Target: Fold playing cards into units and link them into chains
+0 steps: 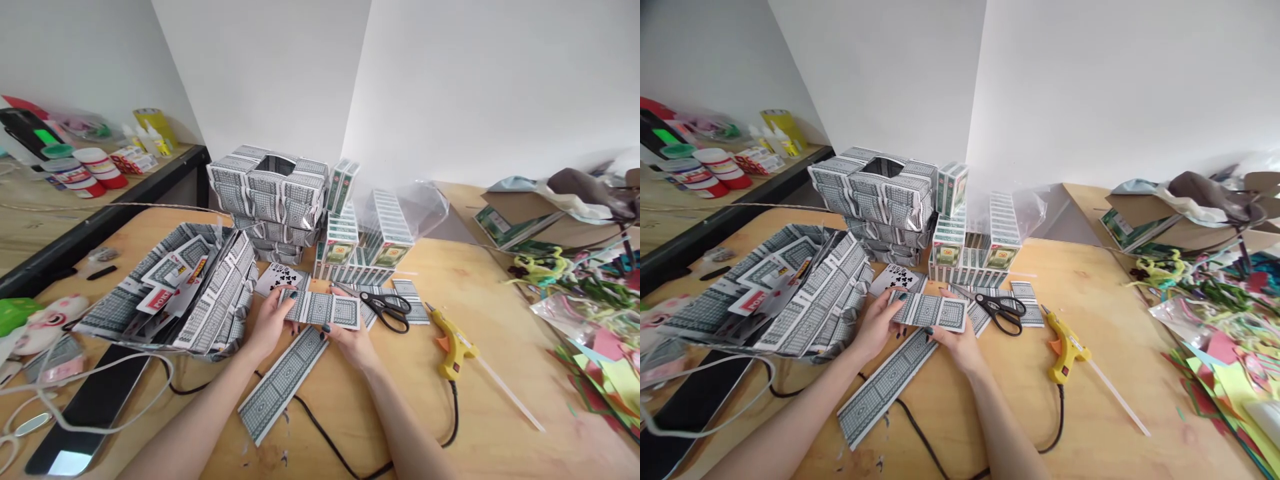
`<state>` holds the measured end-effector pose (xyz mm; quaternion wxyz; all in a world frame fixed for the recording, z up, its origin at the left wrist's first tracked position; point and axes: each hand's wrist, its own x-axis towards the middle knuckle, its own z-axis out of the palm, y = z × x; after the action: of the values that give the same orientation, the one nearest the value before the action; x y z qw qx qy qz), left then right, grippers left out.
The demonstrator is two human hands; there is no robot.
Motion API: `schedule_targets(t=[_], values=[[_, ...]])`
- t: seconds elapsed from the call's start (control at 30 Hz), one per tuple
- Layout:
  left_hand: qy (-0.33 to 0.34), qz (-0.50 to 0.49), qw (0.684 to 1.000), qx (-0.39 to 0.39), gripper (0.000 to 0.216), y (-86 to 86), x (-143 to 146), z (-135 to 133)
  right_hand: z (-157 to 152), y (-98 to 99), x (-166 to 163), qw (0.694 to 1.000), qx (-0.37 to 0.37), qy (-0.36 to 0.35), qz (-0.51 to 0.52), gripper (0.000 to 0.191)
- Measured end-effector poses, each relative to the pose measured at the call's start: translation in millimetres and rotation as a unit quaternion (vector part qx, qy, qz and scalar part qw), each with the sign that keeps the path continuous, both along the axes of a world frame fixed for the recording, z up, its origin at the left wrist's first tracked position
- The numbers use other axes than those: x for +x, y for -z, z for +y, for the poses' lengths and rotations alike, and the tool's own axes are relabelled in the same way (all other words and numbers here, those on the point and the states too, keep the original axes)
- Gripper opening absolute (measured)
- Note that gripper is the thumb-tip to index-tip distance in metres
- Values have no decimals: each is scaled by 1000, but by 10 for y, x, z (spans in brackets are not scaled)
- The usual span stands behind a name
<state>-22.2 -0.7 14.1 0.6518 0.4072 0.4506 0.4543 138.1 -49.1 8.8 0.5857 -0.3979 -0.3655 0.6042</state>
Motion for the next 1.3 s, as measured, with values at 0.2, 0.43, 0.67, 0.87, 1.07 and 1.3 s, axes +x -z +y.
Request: schedule_targets(t=[0.2,0.43,0.67,0.87,1.07,1.3], values=[[18,22,1000,-3,26,-19,-15,-6,-23,-27,47,992,57,0,-115,53],[53,61,997,-2,26,-48,-45,-32,-35,-6,56,988,62,12,-143,55],[77,50,996,6,30,-73,-61,-36,-33,-27,56,989,69,-17,-131,57],[94,32,995,9,40,-132,-67,-28,-18,-12,71,993,49,-40,-103,59],[59,79,994,54,40,-154,-78,-27,-27,-16,30,995,34,-55,-82,64],[17,80,995,64,40,-90,-55,-4,30,22,63,1000,-3,-7,-22,50]])
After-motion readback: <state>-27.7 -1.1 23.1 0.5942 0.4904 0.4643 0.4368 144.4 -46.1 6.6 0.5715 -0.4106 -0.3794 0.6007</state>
